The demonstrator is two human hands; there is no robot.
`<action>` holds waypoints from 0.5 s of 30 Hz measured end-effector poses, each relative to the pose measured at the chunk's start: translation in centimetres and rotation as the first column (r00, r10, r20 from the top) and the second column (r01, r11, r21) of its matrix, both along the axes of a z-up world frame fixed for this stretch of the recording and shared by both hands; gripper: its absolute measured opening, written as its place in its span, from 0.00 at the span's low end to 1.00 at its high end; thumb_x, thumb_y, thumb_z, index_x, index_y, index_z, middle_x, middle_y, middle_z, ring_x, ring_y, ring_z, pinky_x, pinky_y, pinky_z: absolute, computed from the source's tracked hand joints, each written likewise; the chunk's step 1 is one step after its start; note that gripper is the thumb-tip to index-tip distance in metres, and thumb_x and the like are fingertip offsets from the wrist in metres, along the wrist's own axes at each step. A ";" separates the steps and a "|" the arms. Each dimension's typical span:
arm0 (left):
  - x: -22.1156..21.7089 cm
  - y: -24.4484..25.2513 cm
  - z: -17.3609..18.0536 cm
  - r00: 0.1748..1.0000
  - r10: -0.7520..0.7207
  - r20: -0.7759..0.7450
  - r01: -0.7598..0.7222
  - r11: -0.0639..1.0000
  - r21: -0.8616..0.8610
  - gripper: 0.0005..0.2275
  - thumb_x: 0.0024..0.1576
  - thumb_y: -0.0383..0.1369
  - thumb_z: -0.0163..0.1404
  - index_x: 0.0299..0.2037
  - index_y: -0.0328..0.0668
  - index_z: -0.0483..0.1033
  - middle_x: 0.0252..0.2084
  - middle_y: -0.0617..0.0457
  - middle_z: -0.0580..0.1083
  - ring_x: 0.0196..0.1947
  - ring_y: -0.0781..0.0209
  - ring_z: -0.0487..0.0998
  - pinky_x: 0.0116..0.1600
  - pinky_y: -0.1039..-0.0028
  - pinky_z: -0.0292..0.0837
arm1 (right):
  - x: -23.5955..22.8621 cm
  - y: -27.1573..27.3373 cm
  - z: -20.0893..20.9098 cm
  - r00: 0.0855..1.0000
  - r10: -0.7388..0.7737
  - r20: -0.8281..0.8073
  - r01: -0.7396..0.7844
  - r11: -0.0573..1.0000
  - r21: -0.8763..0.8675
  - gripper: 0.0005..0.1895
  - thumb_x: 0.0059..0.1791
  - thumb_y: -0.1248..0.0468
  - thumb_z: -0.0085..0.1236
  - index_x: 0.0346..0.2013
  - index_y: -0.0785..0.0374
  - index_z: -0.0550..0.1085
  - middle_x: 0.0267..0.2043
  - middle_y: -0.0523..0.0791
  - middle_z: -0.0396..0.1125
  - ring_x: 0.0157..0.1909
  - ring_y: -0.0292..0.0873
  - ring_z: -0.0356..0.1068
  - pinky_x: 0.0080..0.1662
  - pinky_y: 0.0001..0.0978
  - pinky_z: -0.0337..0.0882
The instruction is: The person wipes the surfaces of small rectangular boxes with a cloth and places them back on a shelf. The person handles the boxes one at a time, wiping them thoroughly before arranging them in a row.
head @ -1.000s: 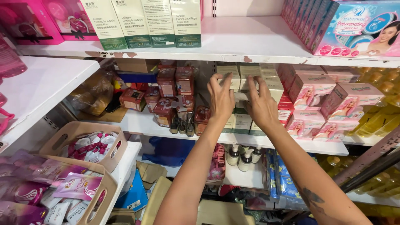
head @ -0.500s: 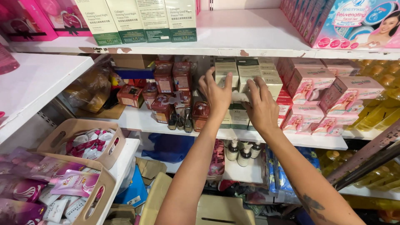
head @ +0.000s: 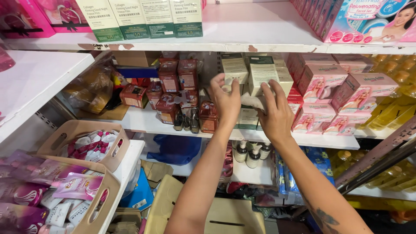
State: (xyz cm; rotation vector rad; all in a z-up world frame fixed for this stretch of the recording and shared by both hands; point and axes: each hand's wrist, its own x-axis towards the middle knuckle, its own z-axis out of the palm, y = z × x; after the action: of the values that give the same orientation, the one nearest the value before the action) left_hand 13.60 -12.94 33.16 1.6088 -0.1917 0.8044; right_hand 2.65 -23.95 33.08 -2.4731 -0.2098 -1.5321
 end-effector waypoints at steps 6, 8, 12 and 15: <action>-0.4 0.1 -2.2 0.696 -0.713 -0.088 0.596 0.641 -0.483 0.27 0.59 0.51 0.56 0.57 0.32 0.73 0.53 0.40 0.77 0.52 0.58 0.77 0.56 0.72 0.72 | -3.5 1.4 -1.8 0.998 0.057 0.040 -0.059 0.997 0.050 0.48 0.33 0.76 0.67 0.68 0.59 0.66 0.69 0.54 0.60 0.63 0.60 0.68 0.54 0.46 0.74; -1.9 1.8 -1.6 0.510 -0.849 -0.139 0.667 0.493 -0.558 0.30 0.59 0.54 0.52 0.59 0.33 0.72 0.55 0.42 0.76 0.52 0.56 0.78 0.55 0.69 0.74 | -4.9 2.1 -2.9 0.996 0.071 0.057 -0.073 0.997 0.031 0.47 0.34 0.76 0.67 0.67 0.59 0.66 0.69 0.53 0.60 0.63 0.59 0.68 0.56 0.46 0.74; -3.2 4.0 -3.1 0.245 -0.913 -0.327 0.662 0.404 -0.631 0.35 0.59 0.60 0.44 0.67 0.41 0.66 0.59 0.46 0.75 0.56 0.56 0.78 0.59 0.68 0.73 | -7.8 3.5 -4.4 0.990 0.138 -0.019 -0.138 0.990 -0.012 0.46 0.31 0.76 0.66 0.66 0.58 0.68 0.68 0.51 0.62 0.61 0.58 0.70 0.57 0.46 0.74; -3.3 5.4 -6.5 0.133 -0.975 -0.177 0.634 0.221 -0.741 0.33 0.60 0.58 0.45 0.66 0.39 0.68 0.59 0.45 0.74 0.55 0.55 0.77 0.57 0.63 0.75 | -9.2 4.0 -4.5 0.951 0.232 -0.203 -0.240 0.971 -0.016 0.45 0.32 0.73 0.68 0.64 0.55 0.70 0.68 0.52 0.61 0.59 0.57 0.70 0.54 0.43 0.74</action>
State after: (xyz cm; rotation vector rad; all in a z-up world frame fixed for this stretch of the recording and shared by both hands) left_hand 10.27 -7.54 26.62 0.8538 -0.3410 -0.6645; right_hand -6.56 -19.96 28.54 -2.5040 -0.4868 -1.1867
